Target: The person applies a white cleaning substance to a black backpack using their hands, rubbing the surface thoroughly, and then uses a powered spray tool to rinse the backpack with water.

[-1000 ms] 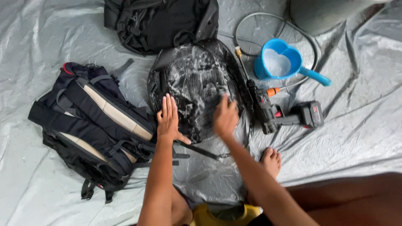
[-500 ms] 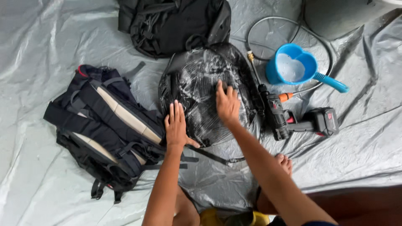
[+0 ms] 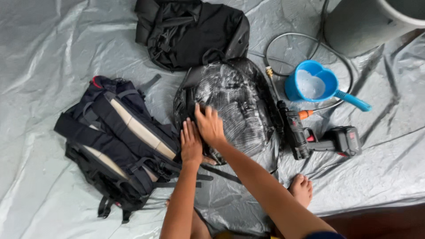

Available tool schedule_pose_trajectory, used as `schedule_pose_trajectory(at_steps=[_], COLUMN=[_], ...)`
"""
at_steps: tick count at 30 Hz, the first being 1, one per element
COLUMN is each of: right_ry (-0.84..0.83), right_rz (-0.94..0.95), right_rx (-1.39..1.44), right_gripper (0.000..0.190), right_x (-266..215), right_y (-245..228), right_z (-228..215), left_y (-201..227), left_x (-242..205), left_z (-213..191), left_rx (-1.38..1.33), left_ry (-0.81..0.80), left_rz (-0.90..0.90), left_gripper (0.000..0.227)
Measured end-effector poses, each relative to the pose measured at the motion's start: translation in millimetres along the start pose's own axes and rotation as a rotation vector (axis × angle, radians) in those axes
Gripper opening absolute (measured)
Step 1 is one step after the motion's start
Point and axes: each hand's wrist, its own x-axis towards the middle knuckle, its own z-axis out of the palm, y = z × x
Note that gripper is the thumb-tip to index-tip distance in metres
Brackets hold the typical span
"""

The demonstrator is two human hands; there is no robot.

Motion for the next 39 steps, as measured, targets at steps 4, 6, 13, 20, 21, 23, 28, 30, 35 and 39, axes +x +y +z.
schedule_pose_trajectory(at_steps=[4, 6, 13, 20, 21, 23, 28, 30, 35, 39], right_ry=[0.056, -0.024, -0.268, -0.022, 0.036, 0.052, 0.019, -0.05, -0.075, -0.024], right_rz=[0.11, 0.113, 0.017, -0.093, -0.11, -0.123, -0.209, -0.339, -0.648, -0.556], right_rx=[0.009, 0.003, 0.122, -0.065, -0.121, -0.129, -0.142, 0.052, 0.164, 0.088], right_gripper=[0.044, 0.047, 0.053, 0.05, 0.05, 0.047, 0.044, 0.039, 0.032, 0.034], right_x=[54, 48, -72, 51, 75, 95, 47, -5, -31, 60], right_y=[3, 1, -15, 22, 34, 46, 50, 48, 72, 100], right_z=[30, 15, -75, 33, 56, 74, 45, 25, -5, 44], left_y=[3, 6, 12, 8, 9, 7, 15, 11, 8, 6], left_x=[-16, -18, 0, -20, -25, -20, -6, 1, -22, -4], left_z=[-89, -76, -27, -79, -97, -91, -55, -16, -80, -64], left_rx=[-0.163, -0.17, -0.011, -0.064, -0.051, -0.086, 0.105, 0.027, -0.069, -0.003], left_ry=[-0.068, 0.006, -0.058, 0.081, 0.167, 0.157, 0.28, 0.302, 0.128, -0.138], left_rz=[0.058, 0.038, -0.065, 0.041, 0.058, 0.065, -0.026, -0.051, 0.067, 0.02], left_gripper=[0.204, 0.207, 0.128, 0.186, 0.208, 0.207, 0.142, 0.165, 0.211, 0.174])
